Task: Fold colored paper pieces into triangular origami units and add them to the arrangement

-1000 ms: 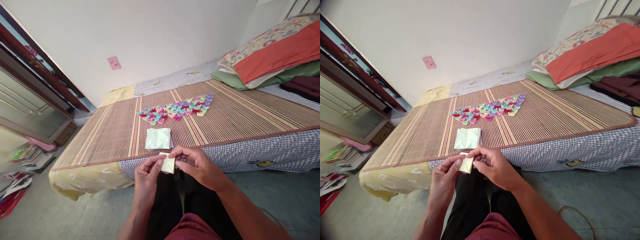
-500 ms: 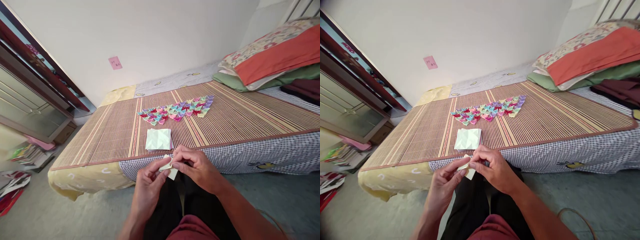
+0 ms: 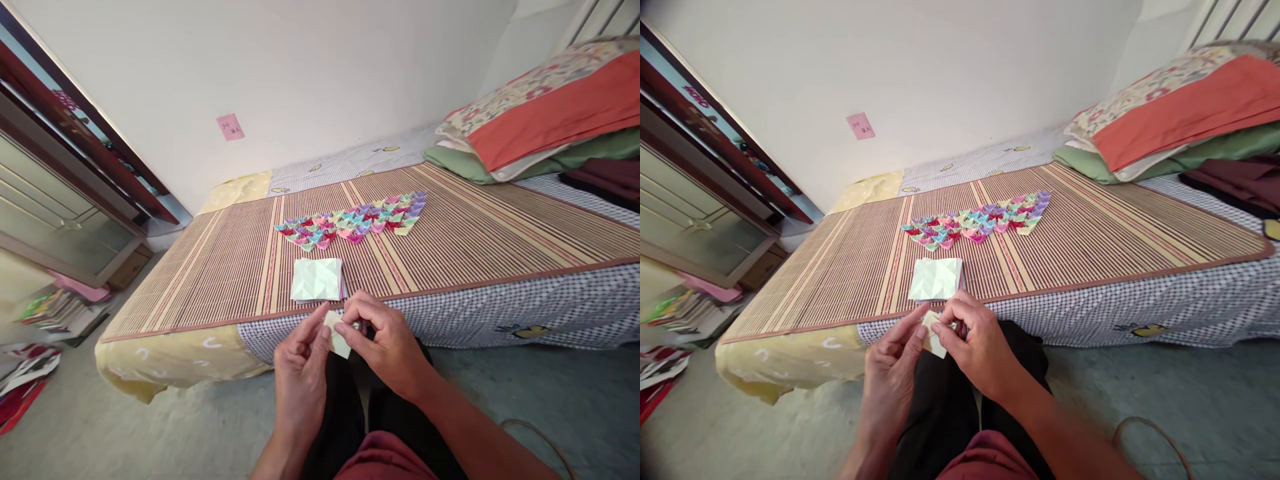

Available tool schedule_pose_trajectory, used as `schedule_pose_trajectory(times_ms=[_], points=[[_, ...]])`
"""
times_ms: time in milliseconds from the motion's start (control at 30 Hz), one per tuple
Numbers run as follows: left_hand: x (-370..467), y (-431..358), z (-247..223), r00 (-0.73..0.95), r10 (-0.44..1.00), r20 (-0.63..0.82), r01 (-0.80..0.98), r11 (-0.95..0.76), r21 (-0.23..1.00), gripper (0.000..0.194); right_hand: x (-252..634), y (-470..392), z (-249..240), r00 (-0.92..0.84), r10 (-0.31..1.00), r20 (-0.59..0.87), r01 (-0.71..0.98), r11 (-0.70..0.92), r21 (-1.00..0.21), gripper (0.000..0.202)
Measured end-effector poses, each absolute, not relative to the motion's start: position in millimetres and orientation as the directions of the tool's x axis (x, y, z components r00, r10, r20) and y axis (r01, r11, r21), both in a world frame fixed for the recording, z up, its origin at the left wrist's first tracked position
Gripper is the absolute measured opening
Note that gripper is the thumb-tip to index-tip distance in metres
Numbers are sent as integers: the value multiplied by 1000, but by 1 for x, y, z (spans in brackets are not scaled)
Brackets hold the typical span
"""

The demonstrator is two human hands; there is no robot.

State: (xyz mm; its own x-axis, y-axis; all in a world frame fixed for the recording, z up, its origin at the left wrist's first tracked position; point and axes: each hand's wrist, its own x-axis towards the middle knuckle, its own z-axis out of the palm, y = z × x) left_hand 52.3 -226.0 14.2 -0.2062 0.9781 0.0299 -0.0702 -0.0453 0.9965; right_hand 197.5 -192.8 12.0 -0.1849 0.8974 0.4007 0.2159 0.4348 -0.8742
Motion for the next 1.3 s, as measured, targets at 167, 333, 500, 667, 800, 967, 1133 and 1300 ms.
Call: schedule_pose_trajectory(times_ms=[167,333,500,667,800,967,1133,1300], points=[[55,-229,14,-194,978,73,-99,-94,991,60,195,-194,10,-144,915,378,247,403,-881,20],[54,-228,14,-226,971,76,-75,-95,993,56,195,-194,4,-73,964,255,108,262,-959,14],[54,-228,13,-260,960,101,-50,-118,992,50,195,-192,1,-67,974,216,5,217,-976,13],[53,-225,12,-293,949,116,25,-114,993,31,198,-191,1,-131,976,173,42,180,-983,19],[47,-218,13,-123,992,-19,-70,10,998,24,207,-187,7,-202,948,247,151,280,-948,18],[42,-214,15,27,996,-81,-117,83,990,25,219,-179,18,-372,890,263,187,350,-918,19],[43,-216,10,-157,981,116,159,-91,983,23,214,-178,16,-329,921,211,109,259,-960,14],[44,-214,4,-231,960,157,188,-115,976,23,205,-180,6,-284,935,212,112,251,-961,28]])
